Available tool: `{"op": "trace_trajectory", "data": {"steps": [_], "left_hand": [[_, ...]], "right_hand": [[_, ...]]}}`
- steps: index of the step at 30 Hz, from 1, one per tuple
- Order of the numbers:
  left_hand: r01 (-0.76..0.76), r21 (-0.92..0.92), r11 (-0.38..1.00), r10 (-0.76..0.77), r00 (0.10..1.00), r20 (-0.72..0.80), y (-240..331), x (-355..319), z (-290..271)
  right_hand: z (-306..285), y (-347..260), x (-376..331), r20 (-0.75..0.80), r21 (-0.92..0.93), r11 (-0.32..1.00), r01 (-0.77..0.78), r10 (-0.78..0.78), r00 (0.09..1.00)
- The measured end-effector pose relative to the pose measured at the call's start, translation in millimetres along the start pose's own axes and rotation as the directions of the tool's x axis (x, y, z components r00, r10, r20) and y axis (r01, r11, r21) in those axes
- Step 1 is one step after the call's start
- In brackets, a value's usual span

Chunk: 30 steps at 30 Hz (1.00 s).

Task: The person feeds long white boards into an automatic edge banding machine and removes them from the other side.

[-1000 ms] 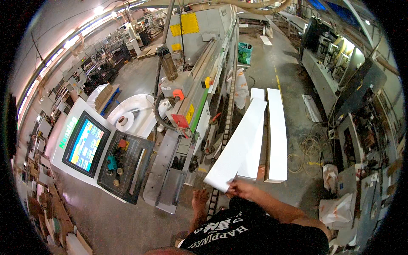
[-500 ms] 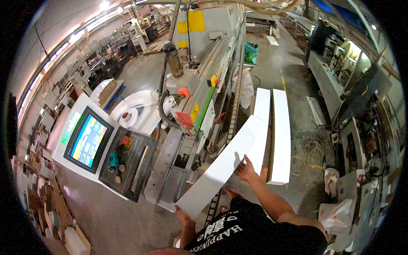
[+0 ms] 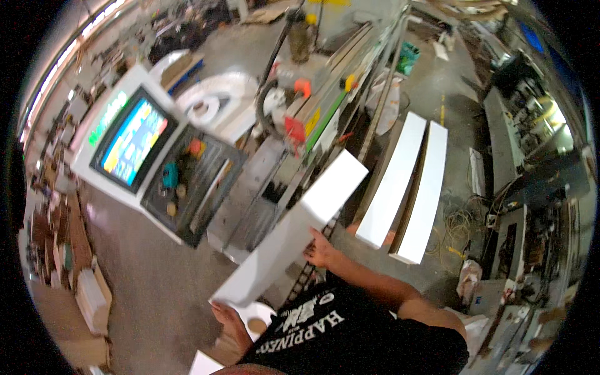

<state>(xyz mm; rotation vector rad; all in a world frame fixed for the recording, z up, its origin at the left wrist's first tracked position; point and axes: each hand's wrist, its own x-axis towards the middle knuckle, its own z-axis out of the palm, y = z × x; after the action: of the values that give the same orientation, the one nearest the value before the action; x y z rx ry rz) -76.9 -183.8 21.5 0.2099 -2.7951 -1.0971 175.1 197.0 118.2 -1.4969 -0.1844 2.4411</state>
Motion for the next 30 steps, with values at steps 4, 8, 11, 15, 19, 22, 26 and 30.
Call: {"op": "trace_trajectory", "data": {"steps": [4, 8, 11, 15, 19, 22, 26, 30], "left_hand": [[0.016, 0.041, 0.999, -0.014, 0.999, -0.048, -42.7, 33.5, -48.1], [0.072, 0.086, 0.994, -0.067, 0.996, -0.061, -49.0, 44.5, -70.7], [0.123, 0.119, 0.985, -0.111, 0.989, -0.102, -48.2, 49.6, -78.6], [0.097, 0.139, 0.986, -0.094, 0.995, -0.032, -37.5, 61.0, -79.2], [0.127, 0.043, 0.991, -0.128, 0.991, 0.022, -30.9, 71.1, -61.7], [0.191, 0.064, 0.979, -0.193, 0.981, 0.027, -46.0, 79.6, -47.7], [0.270, 0.023, 0.962, -0.271, 0.962, 0.023, -54.1, 89.2, -38.4], [0.160, -0.008, 0.987, -0.160, 0.986, 0.042, -48.7, 86.9, -42.6]], "right_hand": [[43.9, 43.3, 1.2, 0.127, -0.137, 0.976, -0.171, 0.189, 0.974], [72.5, 63.9, 17.4, 0.126, -0.220, 0.952, -0.214, 0.246, 0.961], [90.9, 73.5, 33.4, 0.115, -0.240, 0.953, -0.184, 0.216, 0.970], [105.5, 67.8, 45.4, 0.177, -0.237, 0.963, -0.128, 0.173, 0.969], [103.4, 44.8, 73.9, 0.105, -0.238, 0.971, -0.002, 0.028, 0.994], [109.2, 5.2, 86.6, -0.040, -0.245, 0.926, 0.287, -0.306, 0.951], [100.8, -63.6, 101.7, 0.069, -0.141, 0.851, 0.506, -0.502, 0.862], [110.6, -83.8, 97.6, 0.101, -0.051, 0.890, 0.454, -0.448, 0.889]]}}
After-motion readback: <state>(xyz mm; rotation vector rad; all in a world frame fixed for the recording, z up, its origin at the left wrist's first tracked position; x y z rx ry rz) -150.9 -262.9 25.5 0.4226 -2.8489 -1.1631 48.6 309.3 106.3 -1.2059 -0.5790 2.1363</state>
